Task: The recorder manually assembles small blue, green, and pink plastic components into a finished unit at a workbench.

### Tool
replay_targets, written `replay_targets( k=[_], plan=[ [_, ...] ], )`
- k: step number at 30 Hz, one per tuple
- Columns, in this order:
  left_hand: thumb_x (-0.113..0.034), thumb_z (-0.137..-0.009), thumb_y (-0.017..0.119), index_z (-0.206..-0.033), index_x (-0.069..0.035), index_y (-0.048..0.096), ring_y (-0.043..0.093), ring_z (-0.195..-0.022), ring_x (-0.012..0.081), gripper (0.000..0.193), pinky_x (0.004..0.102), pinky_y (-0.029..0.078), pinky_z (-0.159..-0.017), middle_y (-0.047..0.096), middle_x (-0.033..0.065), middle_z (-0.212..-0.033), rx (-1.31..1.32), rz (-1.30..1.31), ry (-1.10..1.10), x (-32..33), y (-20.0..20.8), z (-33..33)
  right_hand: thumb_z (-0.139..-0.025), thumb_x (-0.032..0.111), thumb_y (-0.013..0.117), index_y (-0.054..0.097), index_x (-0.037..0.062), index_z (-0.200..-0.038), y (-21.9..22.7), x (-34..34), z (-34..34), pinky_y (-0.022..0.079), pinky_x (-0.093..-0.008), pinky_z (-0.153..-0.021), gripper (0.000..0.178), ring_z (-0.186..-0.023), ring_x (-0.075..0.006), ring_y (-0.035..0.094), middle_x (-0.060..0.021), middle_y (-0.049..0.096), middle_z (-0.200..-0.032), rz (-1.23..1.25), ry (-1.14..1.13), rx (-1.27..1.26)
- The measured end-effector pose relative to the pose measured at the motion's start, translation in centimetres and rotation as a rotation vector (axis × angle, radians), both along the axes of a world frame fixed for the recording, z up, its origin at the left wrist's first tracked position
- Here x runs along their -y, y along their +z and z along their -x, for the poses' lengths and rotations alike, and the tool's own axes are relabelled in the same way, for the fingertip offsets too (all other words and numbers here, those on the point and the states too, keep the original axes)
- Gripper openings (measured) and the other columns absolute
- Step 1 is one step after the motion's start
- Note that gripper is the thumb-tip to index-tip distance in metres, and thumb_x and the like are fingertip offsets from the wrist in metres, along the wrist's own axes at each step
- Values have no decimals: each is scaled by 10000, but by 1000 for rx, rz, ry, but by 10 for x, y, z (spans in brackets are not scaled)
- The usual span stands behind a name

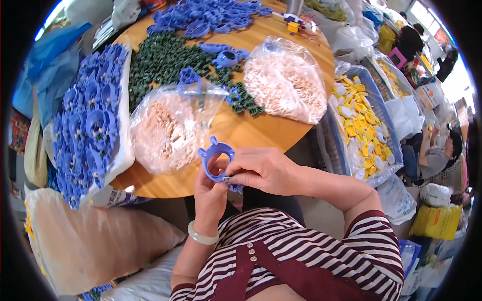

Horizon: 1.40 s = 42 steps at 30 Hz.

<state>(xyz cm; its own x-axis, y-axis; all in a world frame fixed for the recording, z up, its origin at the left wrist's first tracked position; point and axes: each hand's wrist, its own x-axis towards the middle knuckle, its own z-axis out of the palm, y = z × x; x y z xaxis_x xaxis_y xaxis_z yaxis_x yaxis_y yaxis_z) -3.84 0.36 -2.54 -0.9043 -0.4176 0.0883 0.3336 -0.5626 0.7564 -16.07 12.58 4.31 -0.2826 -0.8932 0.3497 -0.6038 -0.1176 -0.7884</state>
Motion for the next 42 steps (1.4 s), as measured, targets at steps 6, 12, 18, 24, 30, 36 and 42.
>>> replay_targets(
  k=[6, 12, 18, 24, 30, 36, 42],
  plan=[
    [-84, -809, 618, -1304, -26, 412, 604, -990, 300, 538, 401, 516, -829, 555, 98, -1083, 27, -32, -61, 0, 8, 12, -839, 84, 599, 629, -2, -936, 17, -41, 66, 447, -220, -672, 132, -757, -69, 553, -35, 624, -817, 0, -461, 66],
    [-100, -817, 622, -1303, -28, 409, 604, -993, 327, 536, 411, 519, -823, 561, 115, -1100, 25, -85, -121, -5, 4, 26, -808, 108, 588, 635, 42, -984, -17, -82, 152, 468, -283, -672, 194, -772, -180, 604, -67, 628, -916, -278, -716, -426],
    [-78, -864, 548, -1302, -33, 407, 604, -998, 331, 461, 416, 528, -810, 567, 133, -1121, 82, -111, -104, -3, 7, 30, -787, 120, 620, 643, 48, -942, -31, -69, 166, 477, -315, -695, 172, -810, -257, 604, -71, 618, -897, -301, -572, -605],
    [-59, -880, 513, -1305, -16, 387, 601, -1007, 331, 445, 385, 534, -817, 572, 130, -1123, 77, -203, -158, 1, 10, 30, -781, 65, 662, 640, -1, -894, -30, -70, 169, 436, -222, -612, 133, -661, -79, 544, -22, 619, -764, -118, -759, -62],
    [-136, -872, 578, -1309, -31, 387, 589, -1030, 337, 489, 396, 526, -836, 582, 120, -1114, -20, -234, -201, 8, -3, 27, -799, 54, 644, 636, -13, -885, -14, -75, 143, 431, -217, -610, 109, -652, -77, 531, -31, 613, -748, -74, -790, -157],
    [-222, -852, 623, -1303, -38, 398, 600, -1003, 324, 537, 402, 522, -847, 578, 146, -1127, -60, -274, -244, 9, -5, 26, -775, 51, 649, 644, 11, -842, -26, -61, 79, 457, -282, -677, 78, -754, -190, 589, -79, 620, -802, -10, -576, -394],
    [-293, -832, 644, -1309, -45, 391, 600, -1007, 295, 593, 408, 526, -844, 571, 173, -1132, -67, -333, -203, 10, -4, 22, -755, 88, 670, 647, 24, -847, -39, -42, 65, 455, -315, -684, 114, -760, -242, 565, -79, 567, -774, -157, -334, -371]
  ],
)
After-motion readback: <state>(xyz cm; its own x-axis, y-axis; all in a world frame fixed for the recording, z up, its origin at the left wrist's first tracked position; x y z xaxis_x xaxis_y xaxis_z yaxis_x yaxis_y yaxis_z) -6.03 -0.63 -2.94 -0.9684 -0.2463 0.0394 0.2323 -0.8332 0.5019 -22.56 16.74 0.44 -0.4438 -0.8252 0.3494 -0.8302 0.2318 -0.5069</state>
